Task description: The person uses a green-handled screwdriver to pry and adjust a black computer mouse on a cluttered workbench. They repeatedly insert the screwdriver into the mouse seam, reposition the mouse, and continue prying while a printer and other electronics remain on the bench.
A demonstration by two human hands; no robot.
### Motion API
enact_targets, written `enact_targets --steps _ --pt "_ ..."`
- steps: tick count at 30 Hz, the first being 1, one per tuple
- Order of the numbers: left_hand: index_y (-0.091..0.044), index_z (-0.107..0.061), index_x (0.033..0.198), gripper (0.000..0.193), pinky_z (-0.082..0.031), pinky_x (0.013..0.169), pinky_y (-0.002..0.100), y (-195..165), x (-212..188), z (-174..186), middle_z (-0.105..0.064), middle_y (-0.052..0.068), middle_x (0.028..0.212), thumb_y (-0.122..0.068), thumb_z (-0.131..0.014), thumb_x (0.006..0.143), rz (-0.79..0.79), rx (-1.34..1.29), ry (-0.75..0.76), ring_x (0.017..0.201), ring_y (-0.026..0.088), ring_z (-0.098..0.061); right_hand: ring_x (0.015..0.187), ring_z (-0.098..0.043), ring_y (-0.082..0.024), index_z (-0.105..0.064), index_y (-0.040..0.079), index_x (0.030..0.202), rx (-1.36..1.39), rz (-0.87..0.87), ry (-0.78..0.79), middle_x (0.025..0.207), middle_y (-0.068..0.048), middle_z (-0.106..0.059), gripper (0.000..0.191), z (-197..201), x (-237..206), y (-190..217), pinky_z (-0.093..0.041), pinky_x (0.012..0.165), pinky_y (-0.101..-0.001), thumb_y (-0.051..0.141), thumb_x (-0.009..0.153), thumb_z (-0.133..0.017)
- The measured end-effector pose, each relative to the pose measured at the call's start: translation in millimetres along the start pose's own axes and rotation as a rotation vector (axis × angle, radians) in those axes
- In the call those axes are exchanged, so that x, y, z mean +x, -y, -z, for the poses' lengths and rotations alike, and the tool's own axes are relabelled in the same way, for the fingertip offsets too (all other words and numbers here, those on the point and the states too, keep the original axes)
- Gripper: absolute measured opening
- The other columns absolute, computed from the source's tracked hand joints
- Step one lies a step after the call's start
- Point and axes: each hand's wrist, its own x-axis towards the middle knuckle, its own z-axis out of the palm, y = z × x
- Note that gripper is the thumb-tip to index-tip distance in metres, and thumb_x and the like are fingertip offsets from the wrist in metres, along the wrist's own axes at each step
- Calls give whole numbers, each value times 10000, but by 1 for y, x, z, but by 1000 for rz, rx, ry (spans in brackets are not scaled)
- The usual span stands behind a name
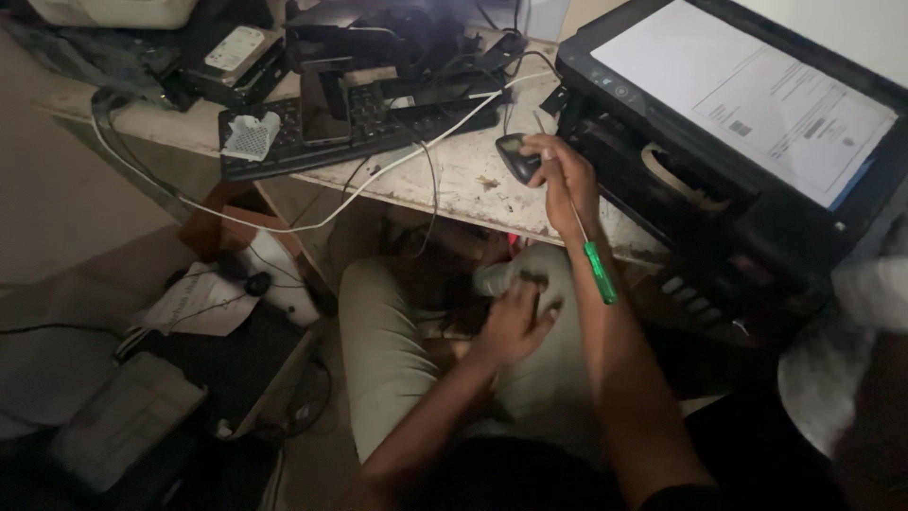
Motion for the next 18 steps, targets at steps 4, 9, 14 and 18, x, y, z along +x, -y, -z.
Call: enact_targets --steps 4,9,14,18 --pt "-76 -418 1364 475 -518 836 468 -11 -13 7 -577 168 1148 -313 -558 977 411 -323 174 940 379 -632 789 -612 -134 -629 -10 1310 17 76 27 1195 -147 -673 303 2 1 6 -518 748 -274 75 1074 -460" --pt "-9 -516 1246 277 -499 978 406 -2 7 59 -597 175 1164 -230 -525 1078 -67 -273 -241 1084 280 -603 827 -602 -140 -638 6 1326 -124 134 38 1219 -131 -649 390 3 2 12 -512 772 -273 -24 981 -459" --pt "33 -521 1275 291 -516 901 412 18 108 154 -631 200 1119 -176 -565 1076 -78 -27 -503 1014 342 -641 795 -627 -101 -598 37 1424 -173 -2 53 1263 -88 -695 366 -3 1 8 -535 742 -244 31 1070 -506" --pt "7 -546 1244 240 -508 905 423 14 183 192 -574 202 1127 -156 -572 1070 -263 119 -571 1019 356 -620 761 -605 -119 -597 50 1447 -113 -10 42 1255 -97 -712 368 -5 5 7 -540 750 -251 84 1084 -548"
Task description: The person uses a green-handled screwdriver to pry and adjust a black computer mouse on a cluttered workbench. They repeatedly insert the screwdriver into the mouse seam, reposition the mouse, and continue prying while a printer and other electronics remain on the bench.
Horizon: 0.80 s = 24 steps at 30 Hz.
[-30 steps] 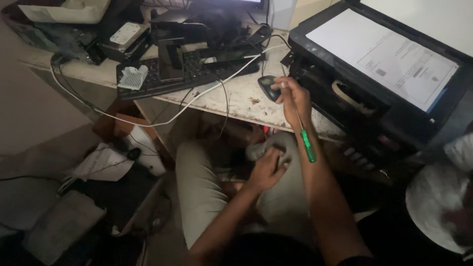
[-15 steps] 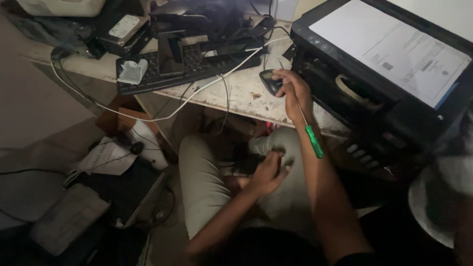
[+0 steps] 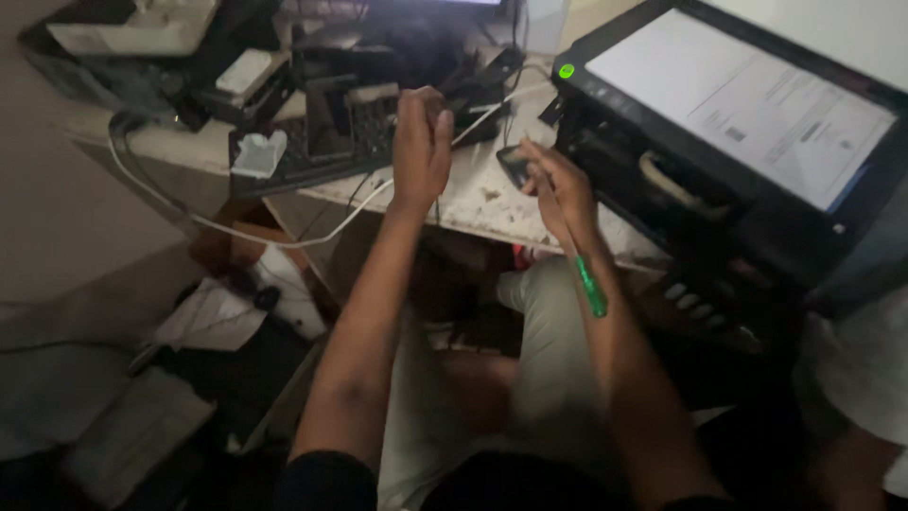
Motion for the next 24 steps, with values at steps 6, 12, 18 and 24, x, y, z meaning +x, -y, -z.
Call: enact_targets --steps 6,12,18,24 --pt "0 -551 1191 270 -470 863 491 2 8 -20 -572 216 1086 -157 -644 992 -187 131 76 1016 435 -578 1137 -703 -176 -561 67 1490 -18 126 56 1384 -141 -664 404 0 -4 -1 -581 941 -310 74 1088 -593" --pt "0 -572 1125 164 -465 840 493 6 7 -13 -566 206 1027 -100 -608 1000 -152 23 87 976 420 -584 1021 -768 -177 -687 151 1373 -282 93 44 1118 -95 -764 386 0 -4 21 -597 847 -299 21 1014 -627" --pt "-26 -604 1036 72 -482 803 479 5 2 -13 -605 178 953 -66 -544 1028 -88 140 -11 928 399 -598 865 -641 -330 -708 26 969 -377 555 -170 919 -149 -638 125 6 -7 37 -512 725 -386 151 981 -710" --pt "-36 -604 1032 139 -505 797 450 -1 -4 -7 -637 171 946 -148 -525 1055 -89 79 2 891 378 -636 643 -572 -341 -603 -8 818 -419 140 -106 745 -182 -567 380 5 -6 24 -418 594 -451 289 1055 -632"
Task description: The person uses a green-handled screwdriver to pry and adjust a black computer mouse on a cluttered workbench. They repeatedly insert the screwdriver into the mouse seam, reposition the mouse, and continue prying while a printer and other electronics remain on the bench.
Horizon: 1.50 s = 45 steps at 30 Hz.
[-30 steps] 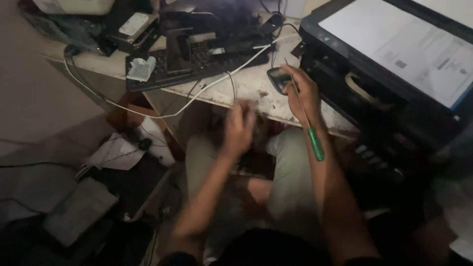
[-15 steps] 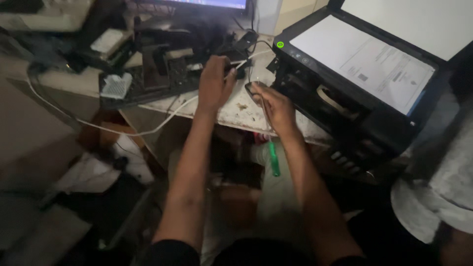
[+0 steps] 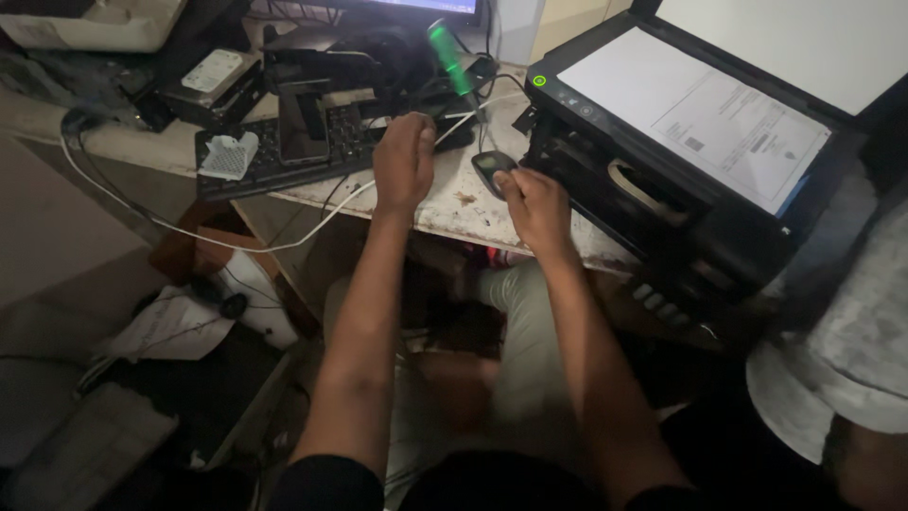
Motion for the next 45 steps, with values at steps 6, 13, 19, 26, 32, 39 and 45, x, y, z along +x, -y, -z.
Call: enact_targets --steps 6,13,19,26,32,39,45 --pt "-14 -581 1185 299 -504 708 460 -3 3 -2 -646 186 939 -266 -599 1026 56 36 12 824 379 -648 501 -511 -304 -578 -4 687 -35 -77 143 604 -174 -518 506 -2 2 -2 -371 524 -442 378 1001 -682" --pt "-21 -565 1153 291 -522 699 438 5 4 -5 -644 165 929 -293 -605 1059 87 53 55 816 345 -671 446 -464 -222 -625 35 705 -8 -161 146 534 -119 -515 420 1 6 5 -348 480 -384 357 950 -737" --pt "-5 -556 1338 395 -511 659 436 13 4 -11 -643 130 858 -282 -584 1058 151 68 73 725 287 -649 442 -474 -121 -667 76 920 38 -213 50 523 -43 -538 223 -1 6 5 -350 445 -327 265 901 -785" --pt "-96 -554 1446 426 -521 726 437 10 3 -9 -652 99 914 -222 -614 1043 74 121 61 830 282 -643 527 -482 -107 -625 46 997 165 -151 -60 601 -50 -551 169 -5 2 -4 -376 514 -300 164 978 -746" --pt "-171 -512 1519 549 -536 774 452 4 8 -7 -663 135 946 -204 -644 987 118 209 154 891 316 -654 594 -544 -51 -657 59 984 208 -50 -51 680 -16 -607 122 -2 0 -4 -428 554 -259 149 1001 -739" --pt "-116 -547 1443 498 -527 844 497 16 7 -12 -699 176 1094 -169 -642 957 92 222 131 999 386 -651 526 -378 -74 -637 54 924 150 -163 -34 567 -5 -418 275 -5 6 -2 -335 503 -272 215 872 -854" --pt "-96 -623 1309 373 -537 859 470 19 7 -14 -700 125 1061 -121 -629 937 -31 231 69 1004 349 -637 502 -444 -78 -688 74 897 84 -65 61 575 -6 -502 265 -5 4 -6 -346 462 -276 238 798 -872"
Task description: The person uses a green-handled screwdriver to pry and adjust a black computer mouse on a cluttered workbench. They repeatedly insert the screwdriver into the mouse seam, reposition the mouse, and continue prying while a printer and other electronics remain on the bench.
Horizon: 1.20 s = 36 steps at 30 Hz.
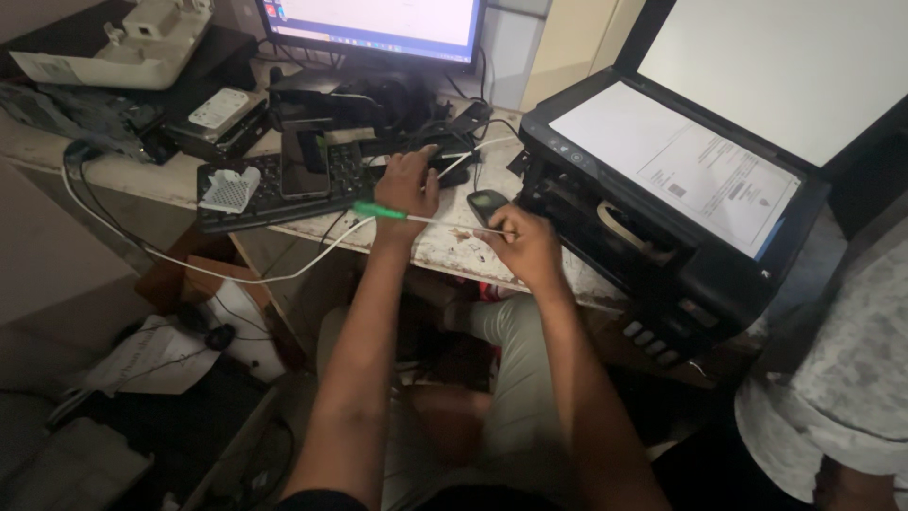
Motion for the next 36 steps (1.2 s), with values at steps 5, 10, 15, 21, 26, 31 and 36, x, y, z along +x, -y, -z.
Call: enact_targets --steps 5,10,15,21,26,31,36 --pt "-79 -641 1285 350 -534 882 469 0 -4 3 -676 137 1061 -108 -630 936 19 -39 2 1017 356 -620 609 -586 -83 -716 113 952 60 95 153 716 -20 -660 166 -4 1 -6 -461 577 -299 273 977 -750" --pt "-84 -627 1397 523 -497 958 484 0 -5 2 -603 203 1236 -123 -655 876 53 -41 13 1164 403 -571 535 -581 -163 -701 62 977 -12 -125 13 657 -116 -636 253 0 -1 -10 -442 530 -343 315 992 -702" --pt "-162 -647 1317 466 -339 1148 591 3 -1 0 -515 155 1487 -178 -705 856 12 177 78 1492 397 -315 521 -582 -132 -693 66 970 24 -190 -43 640 -87 -641 232 -1 0 -4 -434 525 -330 297 991 -693" --pt "-216 -586 1506 638 -253 1218 622 8 -5 -8 -327 129 1673 -194 -734 886 -78 243 111 1586 392 -131 502 -509 -114 -713 73 1028 31 -124 48 597 -65 -587 177 1 -1 1 -391 494 -310 210 919 -743" --pt "-208 -551 1544 726 -240 1205 626 11 -8 -14 -198 128 1705 -203 -744 845 -92 270 97 1570 403 -81 500 -421 -83 -723 75 971 43 -82 99 549 -42 -507 165 1 -1 0 -330 486 -296 202 898 -798" --pt "-225 -581 1509 648 -248 1231 594 8 -8 -10 -227 119 1706 -160 -712 878 -98 293 97 1595 382 -78 524 -387 -52 -733 78 955 93 -40 88 562 12 -467 124 -2 -2 -6 -296 496 -274 165 904 -806" --pt "-245 -672 1347 449 -253 1230 589 3 -7 -9 -358 93 1655 -153 -686 907 -67 297 177 1586 355 -161 590 -397 -15 -722 37 1014 235 -95 -79 609 42 -468 108 -5 -1 -15 -297 524 -243 138 987 -751"
